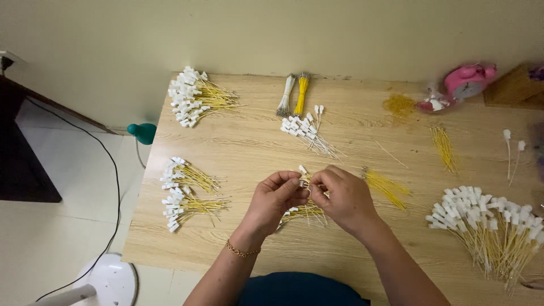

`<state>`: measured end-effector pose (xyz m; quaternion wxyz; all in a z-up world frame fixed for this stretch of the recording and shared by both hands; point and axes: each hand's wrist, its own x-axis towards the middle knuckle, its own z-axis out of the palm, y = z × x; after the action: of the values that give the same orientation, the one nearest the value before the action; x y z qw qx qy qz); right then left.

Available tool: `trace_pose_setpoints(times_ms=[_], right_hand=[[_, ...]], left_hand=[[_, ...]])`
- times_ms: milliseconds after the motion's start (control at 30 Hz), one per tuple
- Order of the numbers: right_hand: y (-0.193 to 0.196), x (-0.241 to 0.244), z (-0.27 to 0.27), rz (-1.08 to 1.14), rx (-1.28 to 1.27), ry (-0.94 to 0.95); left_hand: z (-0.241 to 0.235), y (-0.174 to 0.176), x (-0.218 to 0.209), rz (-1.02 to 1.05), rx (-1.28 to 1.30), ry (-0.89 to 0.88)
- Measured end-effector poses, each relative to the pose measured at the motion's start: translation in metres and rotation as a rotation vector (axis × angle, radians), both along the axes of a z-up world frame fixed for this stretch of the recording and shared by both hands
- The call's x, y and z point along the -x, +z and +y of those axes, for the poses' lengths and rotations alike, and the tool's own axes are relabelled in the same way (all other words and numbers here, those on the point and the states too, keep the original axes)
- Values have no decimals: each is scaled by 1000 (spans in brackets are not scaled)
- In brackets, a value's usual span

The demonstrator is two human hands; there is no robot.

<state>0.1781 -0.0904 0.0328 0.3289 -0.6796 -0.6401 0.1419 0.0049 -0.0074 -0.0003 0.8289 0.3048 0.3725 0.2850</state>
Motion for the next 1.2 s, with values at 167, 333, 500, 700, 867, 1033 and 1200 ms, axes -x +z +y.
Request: trace_pose_setpoints(times_ms=[167, 333, 500, 700, 867, 1033, 1200], right_hand=[[15, -1, 1, -40, 19, -6], [25, 1, -8, 134, 223, -162], [22, 4, -9, 175, 146, -193], [20, 5, -11, -250, -215, -62], [29, 6, -12, -362, -325, -8], [31, 8, -12, -454, -373, -13], [30, 9, -9, -452, -376, -15]], left_hand=[[6, -5, -6, 2, -13, -5], [7, -5, -5, -4, -26, -17], [4, -3, -2, -27, -30, -12], [1, 4, 0, -60, 21, 10], [-4, 3, 0, -65, 28, 7], [-5, 2, 0, -43, 25, -1], [-7, 6, 0, -60, 20, -16]])
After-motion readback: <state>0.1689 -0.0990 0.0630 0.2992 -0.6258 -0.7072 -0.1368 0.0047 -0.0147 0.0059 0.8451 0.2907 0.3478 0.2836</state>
